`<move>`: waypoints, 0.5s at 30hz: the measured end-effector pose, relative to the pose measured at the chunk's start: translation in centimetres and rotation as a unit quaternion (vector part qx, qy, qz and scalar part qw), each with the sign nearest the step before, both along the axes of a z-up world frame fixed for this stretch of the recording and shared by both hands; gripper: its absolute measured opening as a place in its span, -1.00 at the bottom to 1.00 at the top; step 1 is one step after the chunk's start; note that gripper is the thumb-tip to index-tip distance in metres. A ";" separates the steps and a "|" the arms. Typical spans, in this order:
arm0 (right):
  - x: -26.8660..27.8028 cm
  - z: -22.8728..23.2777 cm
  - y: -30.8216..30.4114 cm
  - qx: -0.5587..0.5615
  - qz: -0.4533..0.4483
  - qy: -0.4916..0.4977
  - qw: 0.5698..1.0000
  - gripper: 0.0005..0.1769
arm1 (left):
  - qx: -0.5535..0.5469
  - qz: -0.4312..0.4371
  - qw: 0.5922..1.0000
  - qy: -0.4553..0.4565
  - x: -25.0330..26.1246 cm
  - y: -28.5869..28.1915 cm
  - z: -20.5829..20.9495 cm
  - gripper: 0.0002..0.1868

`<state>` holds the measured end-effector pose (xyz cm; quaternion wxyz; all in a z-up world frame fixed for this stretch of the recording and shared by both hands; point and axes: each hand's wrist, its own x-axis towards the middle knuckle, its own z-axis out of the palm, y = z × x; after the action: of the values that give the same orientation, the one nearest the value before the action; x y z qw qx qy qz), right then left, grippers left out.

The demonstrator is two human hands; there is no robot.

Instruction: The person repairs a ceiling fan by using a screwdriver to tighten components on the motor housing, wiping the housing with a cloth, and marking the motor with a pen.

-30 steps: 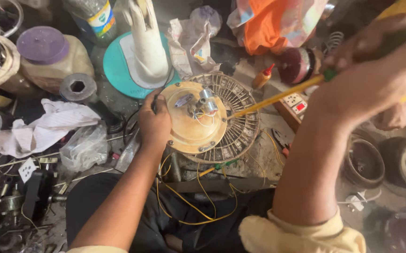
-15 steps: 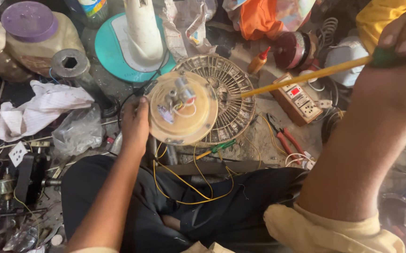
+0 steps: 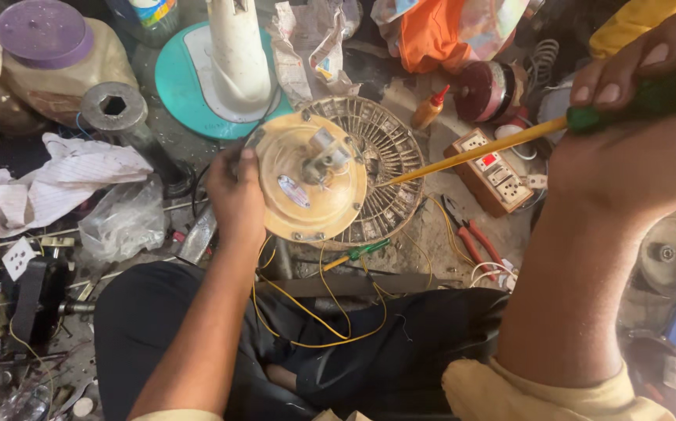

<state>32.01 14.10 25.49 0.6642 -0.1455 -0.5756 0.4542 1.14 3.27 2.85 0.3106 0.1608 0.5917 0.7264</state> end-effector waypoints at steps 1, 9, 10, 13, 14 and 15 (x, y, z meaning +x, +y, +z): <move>-0.1 0.0 -0.1 0.004 -0.007 0.000 1.000 -0.39 | 0.032 0.004 0.999 0.035 0.0 0.3 0.2 -0.74; -1.8 -1.3 -0.5 0.026 -0.052 0.005 0.998 -0.40 | 0.040 0.021 0.996 0.080 0.1 0.9 0.7 -0.72; -1.9 -1.4 -0.4 0.026 -0.054 0.005 0.998 -0.40 | 0.046 0.021 0.995 0.090 0.1 0.8 0.6 -0.73; -1.7 -1.5 -0.4 0.028 -0.053 0.005 0.998 -0.41 | 0.050 0.020 0.996 0.077 0.0 0.8 0.2 -0.74; -1.7 -1.5 -0.4 0.027 -0.052 0.005 0.998 -0.41 | 0.050 0.018 0.997 0.055 -0.1 0.9 0.1 -0.74; -1.6 -1.5 -0.3 0.024 -0.050 0.006 0.998 -0.41 | 0.049 0.019 0.997 0.055 0.0 0.9 -0.1 -0.74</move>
<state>30.41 13.84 24.03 0.6928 -0.1551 -0.5744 0.4074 1.11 4.14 2.79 0.2552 0.2048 0.5744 0.7503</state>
